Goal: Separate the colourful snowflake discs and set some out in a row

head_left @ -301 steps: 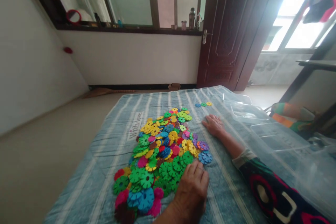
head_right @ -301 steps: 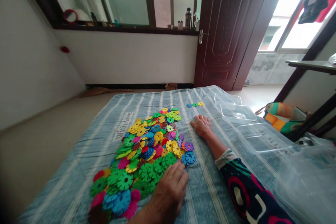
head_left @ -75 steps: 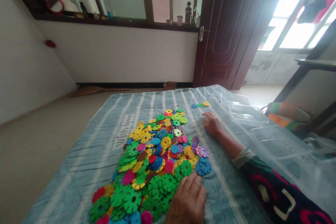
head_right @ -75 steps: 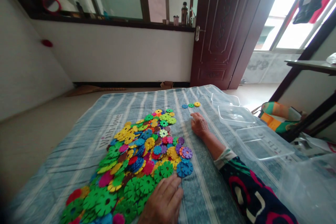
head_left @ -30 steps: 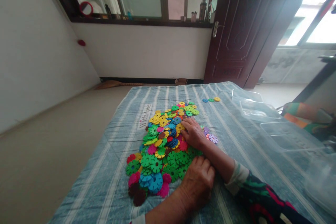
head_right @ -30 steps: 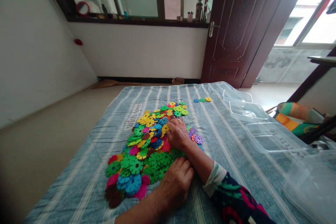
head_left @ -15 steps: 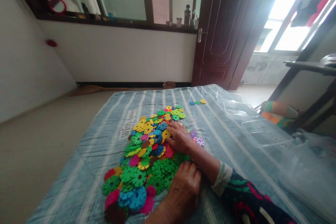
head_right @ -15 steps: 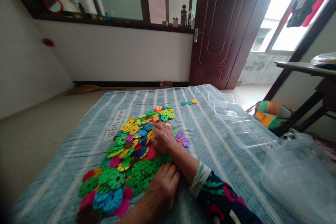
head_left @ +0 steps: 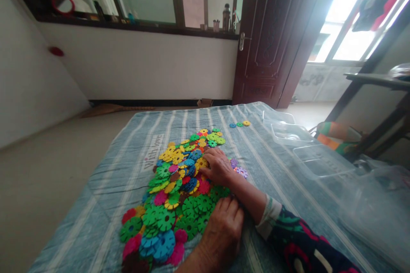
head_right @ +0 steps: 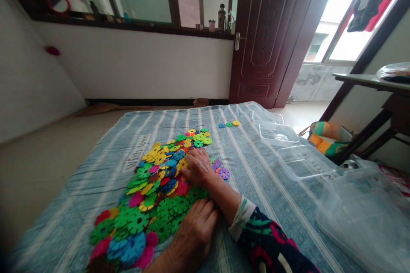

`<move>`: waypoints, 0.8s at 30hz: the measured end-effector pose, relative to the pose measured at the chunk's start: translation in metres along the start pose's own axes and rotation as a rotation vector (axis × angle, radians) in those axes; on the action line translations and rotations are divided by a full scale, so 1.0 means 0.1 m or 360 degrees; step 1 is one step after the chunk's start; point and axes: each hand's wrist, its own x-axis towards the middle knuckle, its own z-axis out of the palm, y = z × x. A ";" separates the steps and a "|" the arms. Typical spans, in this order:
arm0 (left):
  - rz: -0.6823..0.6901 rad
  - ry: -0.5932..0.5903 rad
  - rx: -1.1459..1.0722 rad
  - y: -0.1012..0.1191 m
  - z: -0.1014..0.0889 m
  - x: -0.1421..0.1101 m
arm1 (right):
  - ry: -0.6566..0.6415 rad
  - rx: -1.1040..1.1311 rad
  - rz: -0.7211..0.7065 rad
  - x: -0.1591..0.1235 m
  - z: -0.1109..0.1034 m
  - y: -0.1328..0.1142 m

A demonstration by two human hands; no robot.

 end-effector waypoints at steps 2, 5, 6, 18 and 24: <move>-0.0003 0.0000 0.0004 0.00 -0.01 0.00 | 0.0023 0.0014 -0.0007 -0.01 0.01 0.02; 0.0008 0.0029 0.0020 0.00 -0.02 0.01 | 0.0038 0.0025 0.0014 -0.01 0.02 0.04; 0.0013 0.0041 0.0022 0.00 -0.01 0.01 | 0.0041 0.0031 0.0029 -0.01 0.02 0.04; 0.0034 0.0103 0.0063 0.02 -0.03 0.01 | 0.0129 0.0174 0.0122 -0.01 0.04 0.08; 0.0049 0.0180 0.0104 0.00 0.02 0.00 | 0.0264 0.0458 0.0329 0.02 0.01 0.10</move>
